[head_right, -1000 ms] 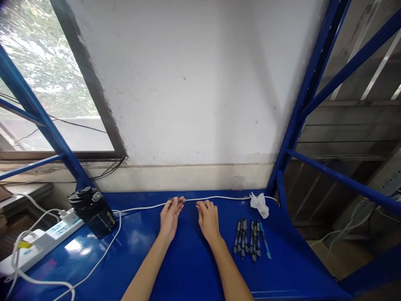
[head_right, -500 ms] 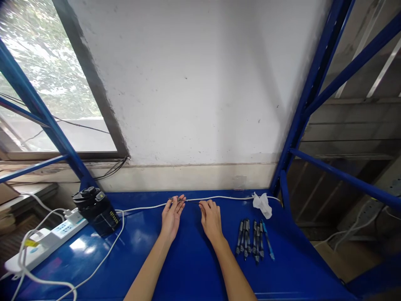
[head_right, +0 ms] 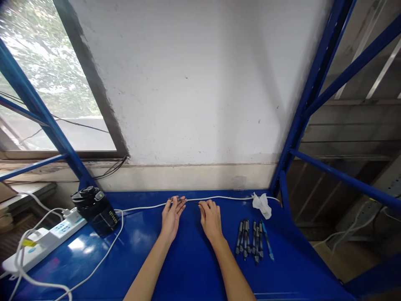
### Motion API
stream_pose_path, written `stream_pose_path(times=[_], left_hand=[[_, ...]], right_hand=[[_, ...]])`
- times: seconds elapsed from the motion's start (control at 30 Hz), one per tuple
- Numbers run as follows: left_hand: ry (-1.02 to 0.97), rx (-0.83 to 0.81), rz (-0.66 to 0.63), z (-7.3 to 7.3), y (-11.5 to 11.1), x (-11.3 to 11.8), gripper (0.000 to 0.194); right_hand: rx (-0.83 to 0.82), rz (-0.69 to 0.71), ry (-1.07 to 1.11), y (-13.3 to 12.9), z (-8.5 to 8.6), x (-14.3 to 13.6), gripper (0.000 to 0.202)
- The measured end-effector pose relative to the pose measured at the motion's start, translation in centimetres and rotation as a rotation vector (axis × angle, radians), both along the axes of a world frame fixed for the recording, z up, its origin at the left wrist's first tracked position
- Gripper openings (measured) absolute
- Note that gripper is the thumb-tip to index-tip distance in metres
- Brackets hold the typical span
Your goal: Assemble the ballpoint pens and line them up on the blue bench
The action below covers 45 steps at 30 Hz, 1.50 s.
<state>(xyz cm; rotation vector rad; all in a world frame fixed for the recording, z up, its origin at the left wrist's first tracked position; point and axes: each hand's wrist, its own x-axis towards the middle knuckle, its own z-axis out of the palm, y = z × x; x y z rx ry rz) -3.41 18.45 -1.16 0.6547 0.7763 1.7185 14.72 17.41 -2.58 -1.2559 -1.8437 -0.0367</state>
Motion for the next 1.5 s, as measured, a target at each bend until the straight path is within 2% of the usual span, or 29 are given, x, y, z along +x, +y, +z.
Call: stream_pose_path(times=[0.3,0.4,0.6,0.87,1.07,1.3,1.5], left_hand=[[0.055,0.008,-0.106,-0.3,-0.3,1.1,0.045],[0.012,0.017,-0.08,-0.4,-0.2,1.0,0.044],[-0.07,0.019,0.0,-0.4,0.4,-0.1,0.043],[0.009,0.032,-0.078,0.2,-0.3,0.9,0.048],[0.102,0.049,-0.121,0.3,-0.8,1.8,0.044],[0.056,0.044,-0.044,0.1,-0.4,1.1,0.047],[0.076,0.048,-0.035,0.0,-0.2,0.7,0.047]], right_hand=[[0.017,0.041,-0.011,0.1,-0.3,-0.2,0.025],[0.0,0.04,0.042,0.2,-0.4,-0.2,0.026],[-0.012,-0.048,0.153,0.3,-0.6,0.1,0.03],[-0.045,0.024,0.085,0.1,-0.6,-0.2,0.02],[-0.062,0.086,0.076,-0.2,-0.5,-0.4,0.018],[-0.069,0.02,0.126,-0.1,-0.2,-0.3,0.02],[-0.063,0.048,0.122,-0.1,-0.3,-0.4,0.019]])
